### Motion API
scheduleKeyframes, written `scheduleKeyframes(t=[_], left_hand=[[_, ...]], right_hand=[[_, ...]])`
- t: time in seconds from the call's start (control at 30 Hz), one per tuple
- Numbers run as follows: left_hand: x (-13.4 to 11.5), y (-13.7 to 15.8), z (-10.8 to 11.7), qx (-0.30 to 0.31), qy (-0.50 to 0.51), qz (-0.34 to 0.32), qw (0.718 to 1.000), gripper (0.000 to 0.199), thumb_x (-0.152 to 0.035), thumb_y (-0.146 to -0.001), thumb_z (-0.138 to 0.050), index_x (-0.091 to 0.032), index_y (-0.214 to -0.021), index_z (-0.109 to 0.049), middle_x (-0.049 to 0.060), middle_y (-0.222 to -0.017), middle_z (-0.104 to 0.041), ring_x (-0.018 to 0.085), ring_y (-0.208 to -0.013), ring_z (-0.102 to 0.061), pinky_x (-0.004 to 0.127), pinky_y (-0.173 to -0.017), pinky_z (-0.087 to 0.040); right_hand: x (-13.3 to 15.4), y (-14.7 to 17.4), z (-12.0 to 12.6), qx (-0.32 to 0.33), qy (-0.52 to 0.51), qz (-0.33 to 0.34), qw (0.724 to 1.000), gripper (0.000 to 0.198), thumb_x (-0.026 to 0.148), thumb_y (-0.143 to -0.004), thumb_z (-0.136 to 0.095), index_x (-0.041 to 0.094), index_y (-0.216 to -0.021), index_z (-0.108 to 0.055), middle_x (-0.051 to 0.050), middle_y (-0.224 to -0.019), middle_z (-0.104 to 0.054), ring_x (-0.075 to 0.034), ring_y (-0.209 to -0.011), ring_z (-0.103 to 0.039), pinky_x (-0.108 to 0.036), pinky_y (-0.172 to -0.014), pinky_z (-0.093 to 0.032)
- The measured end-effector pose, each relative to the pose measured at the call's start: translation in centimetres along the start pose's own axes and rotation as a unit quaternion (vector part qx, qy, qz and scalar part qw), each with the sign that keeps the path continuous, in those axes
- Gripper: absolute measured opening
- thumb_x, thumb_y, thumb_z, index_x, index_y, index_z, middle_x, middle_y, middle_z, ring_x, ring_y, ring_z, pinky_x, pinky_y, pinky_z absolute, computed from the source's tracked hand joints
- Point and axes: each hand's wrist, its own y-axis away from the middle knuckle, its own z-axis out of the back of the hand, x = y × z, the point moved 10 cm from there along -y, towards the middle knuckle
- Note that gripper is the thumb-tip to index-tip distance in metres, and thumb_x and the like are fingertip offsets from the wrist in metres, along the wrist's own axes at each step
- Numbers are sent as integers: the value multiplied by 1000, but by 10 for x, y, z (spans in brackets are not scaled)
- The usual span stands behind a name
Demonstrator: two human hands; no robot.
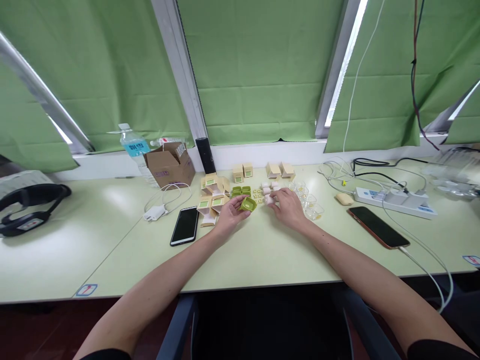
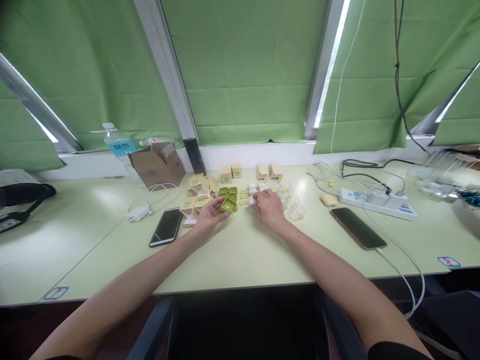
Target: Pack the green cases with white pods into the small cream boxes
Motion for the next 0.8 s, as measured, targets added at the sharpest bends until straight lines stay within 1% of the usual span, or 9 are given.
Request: scheduleKeyframes(t=[0.07,0.13,0.23,0.3,0.33,0.43,0.53,0.67,0.8], left_hand=[[-4,1,-3,4,-2,2,1000,63,-41,-72,-92,-17,-126,-67,14,-126,-71,26,-115,-67,42,-102,-54],[-7,3,-6,10,-6,2,1000,64,-48,-77,-87,-17,-129,-65,14,-128,-69,26,-114,-67,42,-101,-54],[-13,7,-12,20,-28,0,999,64,-54,-82,-82,-20,-133,-62,12,-131,-67,24,-114,-66,39,-100,-53],[-15,10,-17,29,-43,1,999,64,-54,-85,-80,-22,-136,-58,11,-126,-68,23,-111,-66,36,-97,-52],[-15,11,-19,33,-49,4,998,63,-54,-86,-78,-23,-136,-55,10,-121,-68,22,-107,-66,35,-94,-52],[-17,14,-19,23,-82,-2,996,56,-55,-89,-74,-23,-130,-53,8,-113,-67,20,-103,-64,33,-91,-50],[-21,15,-18,6,-125,-25,992,49,-55,-90,-73,-23,-124,-57,9,-116,-64,21,-109,-61,34,-96,-47],[-24,16,-19,3,-155,-37,987,46,-54,-91,-72,-24,-124,-60,7,-112,-62,21,-104,-60,34,-96,-47],[-29,17,-21,7,-183,-51,982,44,-52,-93,-70,-23,-126,-62,7,-108,-63,21,-100,-60,35,-95,-48]], right_hand=[[-3,2,9,-36,-110,-39,993,19,32,-90,-67,21,-105,-69,-10,-108,-74,-28,-106,-63,-42,-90,-48],[-4,5,13,-58,-235,-66,968,25,41,-89,-69,22,-106,-69,-8,-107,-74,-26,-100,-65,-41,-87,-51],[0,6,4,-42,-408,-97,907,41,51,-83,-75,22,-112,-70,-8,-107,-76,-24,-97,-69,-40,-86,-55],[4,6,-6,-8,-484,-116,867,47,56,-78,-81,22,-109,-73,-8,-105,-77,-24,-95,-71,-40,-88,-56],[6,7,-11,7,-509,-123,852,48,58,-76,-82,22,-106,-75,-8,-102,-78,-24,-94,-71,-40,-88,-57],[11,8,-17,30,-547,-129,826,48,62,-72,-85,22,-98,-77,-6,-97,-79,-24,-92,-72,-39,-86,-57],[14,10,-18,43,-562,-131,815,47,61,-71,-87,22,-95,-78,-5,-95,-79,-22,-88,-70,-37,-83,-57],[16,12,-20,59,-572,-135,807,45,60,-71,-87,21,-94,-79,-4,-91,-78,-18,-80,-67,-34,-78,-55],[18,12,-21,72,-568,-132,809,45,61,-72,-86,20,-91,-79,-4,-86,-76,-16,-75,-64,-33,-74,-53]])
